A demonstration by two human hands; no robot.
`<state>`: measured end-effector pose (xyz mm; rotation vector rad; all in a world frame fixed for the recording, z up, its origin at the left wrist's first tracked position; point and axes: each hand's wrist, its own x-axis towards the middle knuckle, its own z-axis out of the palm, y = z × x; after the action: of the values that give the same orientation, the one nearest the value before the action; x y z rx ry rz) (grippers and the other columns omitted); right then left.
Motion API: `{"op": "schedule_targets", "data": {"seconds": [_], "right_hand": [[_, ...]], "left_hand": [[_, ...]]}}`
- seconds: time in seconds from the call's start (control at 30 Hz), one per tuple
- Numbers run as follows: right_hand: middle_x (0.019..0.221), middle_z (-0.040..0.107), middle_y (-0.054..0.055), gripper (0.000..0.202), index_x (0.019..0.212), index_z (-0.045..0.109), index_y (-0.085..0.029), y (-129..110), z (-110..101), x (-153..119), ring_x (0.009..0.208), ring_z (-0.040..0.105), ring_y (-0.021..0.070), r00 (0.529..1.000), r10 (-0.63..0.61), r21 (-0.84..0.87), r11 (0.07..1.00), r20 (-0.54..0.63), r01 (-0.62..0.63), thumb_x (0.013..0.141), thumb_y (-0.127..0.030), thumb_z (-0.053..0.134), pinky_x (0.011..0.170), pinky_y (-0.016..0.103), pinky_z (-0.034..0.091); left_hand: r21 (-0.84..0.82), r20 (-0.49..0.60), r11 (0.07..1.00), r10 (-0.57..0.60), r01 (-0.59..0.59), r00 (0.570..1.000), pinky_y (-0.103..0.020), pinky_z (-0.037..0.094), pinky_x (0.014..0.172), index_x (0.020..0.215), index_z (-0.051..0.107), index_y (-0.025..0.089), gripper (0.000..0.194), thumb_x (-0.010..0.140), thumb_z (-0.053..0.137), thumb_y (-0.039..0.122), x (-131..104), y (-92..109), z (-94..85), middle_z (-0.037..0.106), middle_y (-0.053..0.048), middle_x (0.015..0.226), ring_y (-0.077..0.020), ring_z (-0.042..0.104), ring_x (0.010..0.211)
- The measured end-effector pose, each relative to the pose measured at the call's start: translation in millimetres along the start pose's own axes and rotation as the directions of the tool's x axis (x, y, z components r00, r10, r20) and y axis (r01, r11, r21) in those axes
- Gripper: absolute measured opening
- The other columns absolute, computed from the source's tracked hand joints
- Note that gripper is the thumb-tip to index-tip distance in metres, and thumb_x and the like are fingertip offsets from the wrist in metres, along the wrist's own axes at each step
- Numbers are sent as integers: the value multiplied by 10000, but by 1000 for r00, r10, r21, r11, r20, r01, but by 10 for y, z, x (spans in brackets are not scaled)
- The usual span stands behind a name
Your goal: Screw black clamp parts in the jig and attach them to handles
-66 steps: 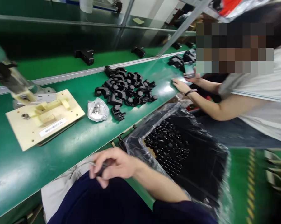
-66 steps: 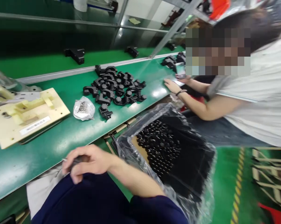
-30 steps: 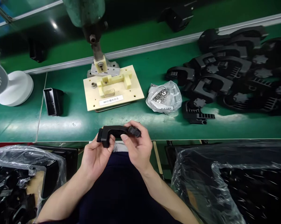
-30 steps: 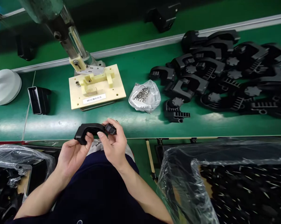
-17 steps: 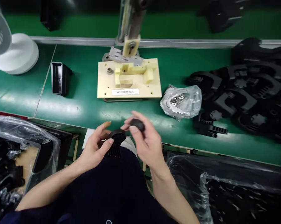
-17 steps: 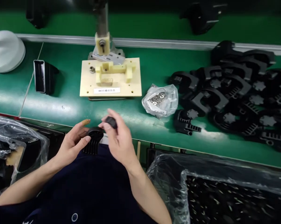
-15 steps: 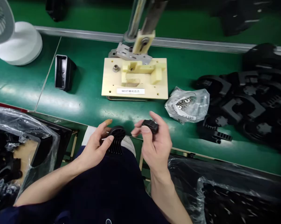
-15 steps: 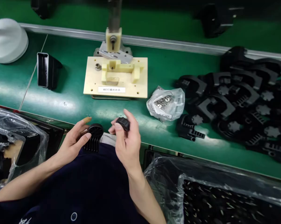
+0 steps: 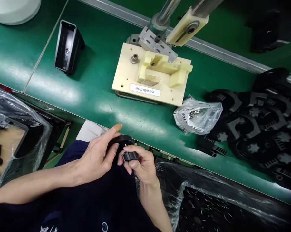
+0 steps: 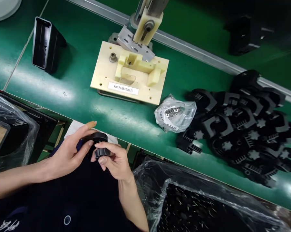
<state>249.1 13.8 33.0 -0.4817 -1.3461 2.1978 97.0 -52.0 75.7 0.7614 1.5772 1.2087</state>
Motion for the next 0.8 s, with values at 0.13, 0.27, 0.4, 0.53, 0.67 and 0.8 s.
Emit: {"op": "schedule_targets", "data": {"seconds": [0.13,0.27,0.4,0.53,0.67,0.8], "right_hand": [[685,614,-28,492,1251,554,-266,45,44,-14,445,480,70,950,-62,-298,954,-307,-34,810,-423,703,422,189,419],[944,657,57,678,1312,514,-229,190,75,-40,807,647,174,862,-197,-498,864,-467,-72,753,-560,706,703,294,559],[1259,600,141,567,1285,553,-214,370,81,-100,1187,579,292,940,-47,-295,954,-338,-59,904,-617,437,975,463,506],[1318,576,129,484,1332,519,-240,309,20,-149,1204,575,284,963,-22,-373,924,-267,-83,930,-505,472,977,449,520],[1361,552,105,514,1427,415,-263,144,-59,-144,1217,572,249,981,13,-607,784,-192,-129,930,-337,521,966,395,537],[1283,606,105,523,1390,445,-267,131,37,-85,1135,624,246,946,-174,-728,681,-274,-86,888,-285,590,944,407,551]], "left_hand": [[112,-29,988,108,-105,994,-372,494,951,1267,592,202,467,822,563,68,-39,-54,32,706,-92,1052,-239,658,1002],[35,-56,981,192,-190,980,-438,464,1014,1261,608,192,476,813,543,45,-58,-96,95,682,-127,1145,-278,626,1101],[-108,-8,970,219,-219,976,-471,441,1040,1245,625,174,511,772,546,-3,-67,-84,96,659,-153,1176,-302,608,1119],[-161,46,972,180,-170,983,-474,438,1035,1264,608,154,553,731,624,8,-45,-59,-15,652,-161,1147,-308,607,1078],[-61,138,987,153,-146,979,-438,485,969,1317,561,205,571,767,650,79,21,-68,-133,654,-133,1137,-276,617,1033],[-120,108,978,186,-173,977,-385,468,1010,1334,541,213,606,762,639,38,66,-84,-173,656,-118,1154,-246,621,1085]]}}
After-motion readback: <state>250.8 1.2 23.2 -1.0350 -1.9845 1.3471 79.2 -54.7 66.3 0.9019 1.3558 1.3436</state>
